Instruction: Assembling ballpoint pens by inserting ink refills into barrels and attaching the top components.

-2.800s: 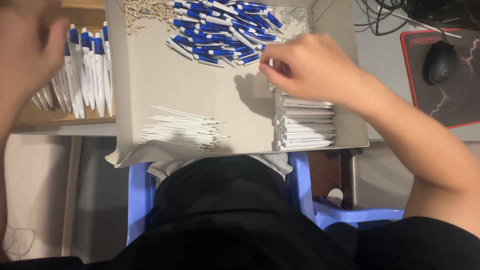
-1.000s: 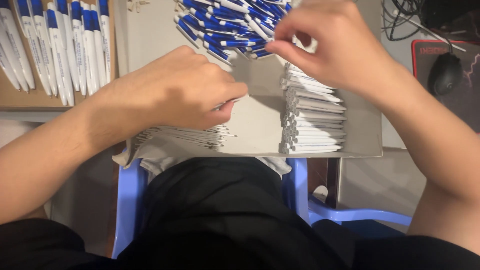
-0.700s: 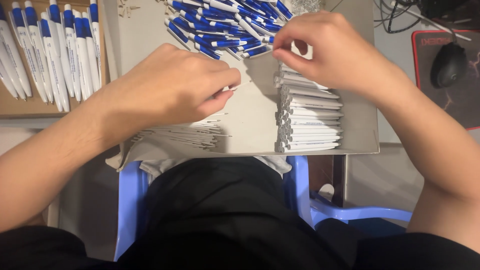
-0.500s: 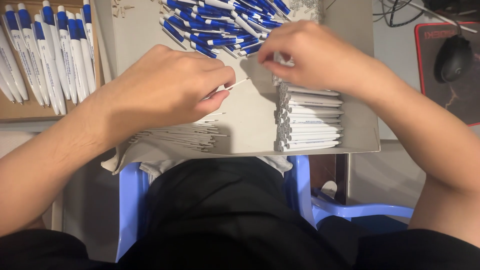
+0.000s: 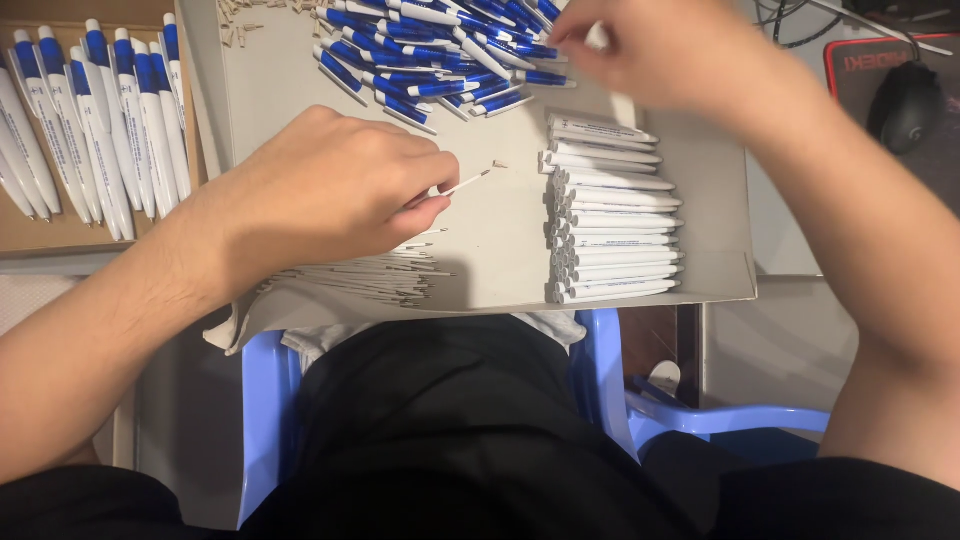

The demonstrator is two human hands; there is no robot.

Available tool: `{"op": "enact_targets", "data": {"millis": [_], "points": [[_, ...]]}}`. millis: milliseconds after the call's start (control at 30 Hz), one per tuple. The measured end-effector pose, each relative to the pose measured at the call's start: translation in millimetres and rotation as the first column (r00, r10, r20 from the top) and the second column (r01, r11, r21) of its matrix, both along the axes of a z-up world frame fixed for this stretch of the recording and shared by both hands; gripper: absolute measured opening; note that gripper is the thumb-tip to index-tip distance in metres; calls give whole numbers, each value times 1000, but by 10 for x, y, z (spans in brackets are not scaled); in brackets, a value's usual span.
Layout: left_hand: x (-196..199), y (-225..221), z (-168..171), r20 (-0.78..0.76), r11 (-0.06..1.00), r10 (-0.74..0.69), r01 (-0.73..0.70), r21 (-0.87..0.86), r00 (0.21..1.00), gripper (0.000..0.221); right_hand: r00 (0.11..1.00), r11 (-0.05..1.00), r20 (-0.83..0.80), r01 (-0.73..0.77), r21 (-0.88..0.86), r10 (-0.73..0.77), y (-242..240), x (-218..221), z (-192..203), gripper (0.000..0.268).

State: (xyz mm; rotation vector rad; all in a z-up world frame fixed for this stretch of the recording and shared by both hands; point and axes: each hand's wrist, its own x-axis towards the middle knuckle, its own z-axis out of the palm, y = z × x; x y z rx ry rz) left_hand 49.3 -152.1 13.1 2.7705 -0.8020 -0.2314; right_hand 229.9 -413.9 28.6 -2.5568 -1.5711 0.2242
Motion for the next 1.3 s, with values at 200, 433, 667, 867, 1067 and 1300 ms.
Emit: {"op": "enact_targets", "data": {"millis": [200,433,667,867,1067,1300], "points": [[8,1,-9,-23,1000,-2,2,19,1000,27,955,891,150,293,-347,-256,-153,344,-177,23],[11,2,-19,-66,999,-12,15,42,998,28,964,855,210,245,-457,-164,-177,267,-111,19],[34,-51,30,-132,993,6,10,116,991,30,973,805,156,228,-547,-169,-188,272,-209,16],[28,-48,57,-158,989,22,2,145,987,30,968,817,231,209,-538,-96,-151,168,-65,15],[21,-50,51,-135,995,14,0,100,991,26,974,919,48,225,-324,-222,-47,-210,309,9],[18,-51,37,-80,998,8,-3,65,997,24,953,937,-61,-276,214,295,33,-693,364,3]]}}
